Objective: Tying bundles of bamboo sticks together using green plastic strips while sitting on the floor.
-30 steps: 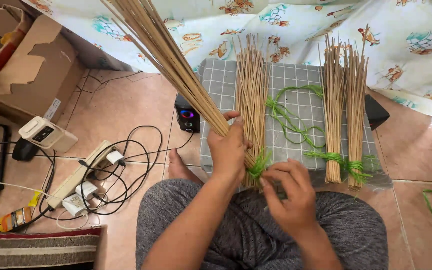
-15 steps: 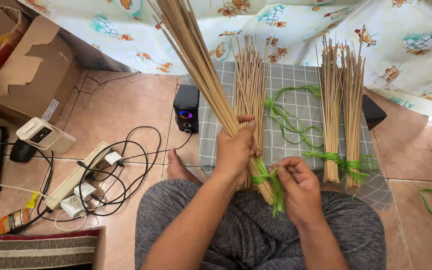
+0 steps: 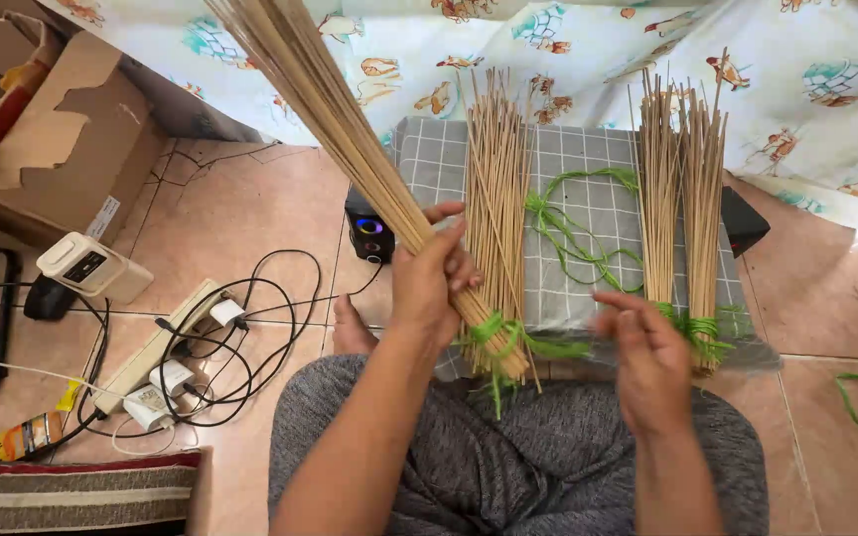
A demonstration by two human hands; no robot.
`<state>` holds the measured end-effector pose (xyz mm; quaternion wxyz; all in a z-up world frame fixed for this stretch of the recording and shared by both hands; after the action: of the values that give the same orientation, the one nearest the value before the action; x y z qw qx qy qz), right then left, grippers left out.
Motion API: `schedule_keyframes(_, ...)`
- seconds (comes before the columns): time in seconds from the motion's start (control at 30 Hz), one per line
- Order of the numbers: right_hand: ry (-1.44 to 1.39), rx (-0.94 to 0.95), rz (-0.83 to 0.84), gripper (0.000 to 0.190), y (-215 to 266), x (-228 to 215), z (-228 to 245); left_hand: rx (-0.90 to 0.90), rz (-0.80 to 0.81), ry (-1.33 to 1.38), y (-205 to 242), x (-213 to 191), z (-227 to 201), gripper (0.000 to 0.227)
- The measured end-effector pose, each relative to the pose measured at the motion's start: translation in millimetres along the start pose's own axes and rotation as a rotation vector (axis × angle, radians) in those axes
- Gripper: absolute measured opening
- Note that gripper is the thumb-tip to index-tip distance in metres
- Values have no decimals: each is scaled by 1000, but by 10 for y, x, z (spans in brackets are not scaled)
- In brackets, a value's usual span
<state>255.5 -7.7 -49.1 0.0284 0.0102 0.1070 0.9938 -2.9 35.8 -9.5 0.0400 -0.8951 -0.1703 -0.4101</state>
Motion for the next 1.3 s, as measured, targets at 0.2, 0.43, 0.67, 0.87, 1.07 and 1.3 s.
schedule_keyframes(0.2, 92, 400, 358, 71, 81, 559, -19, -61, 103, 122, 181, 165, 122, 28)
schedule_keyframes(0.43, 651, 251, 216, 35, 174, 489, 154, 107, -1, 46, 21, 0, 19, 27)
schedule_keyframes(0.67, 423, 49, 222, 42, 119, 456, 141, 176, -149, 95, -54, -123, -22, 22)
schedule_keyframes(0.87, 363, 31, 203, 54, 200, 682, 117, 125, -130, 38, 63, 8, 62, 21)
schedule_keyframes(1.07, 414, 293, 48, 20, 88, 320, 97, 235, -255, 107, -113, -186, -169, 19)
schedule_keyframes(1.3, -76, 169, -160, 11, -58, -70, -49, 211, -371, 253, -172, -314, -163, 17)
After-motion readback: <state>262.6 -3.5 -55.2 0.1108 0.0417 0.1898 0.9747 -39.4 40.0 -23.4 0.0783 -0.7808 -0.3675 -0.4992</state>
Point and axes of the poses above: each hand's wrist, its own y-axis away from the middle knuckle, its own x-axis out of the palm, z = x × y, the point moved 4 cm from there along -y, towards the middle knuckle, and after that the axes turned 15 degrees about x, right-handed, at the moved point
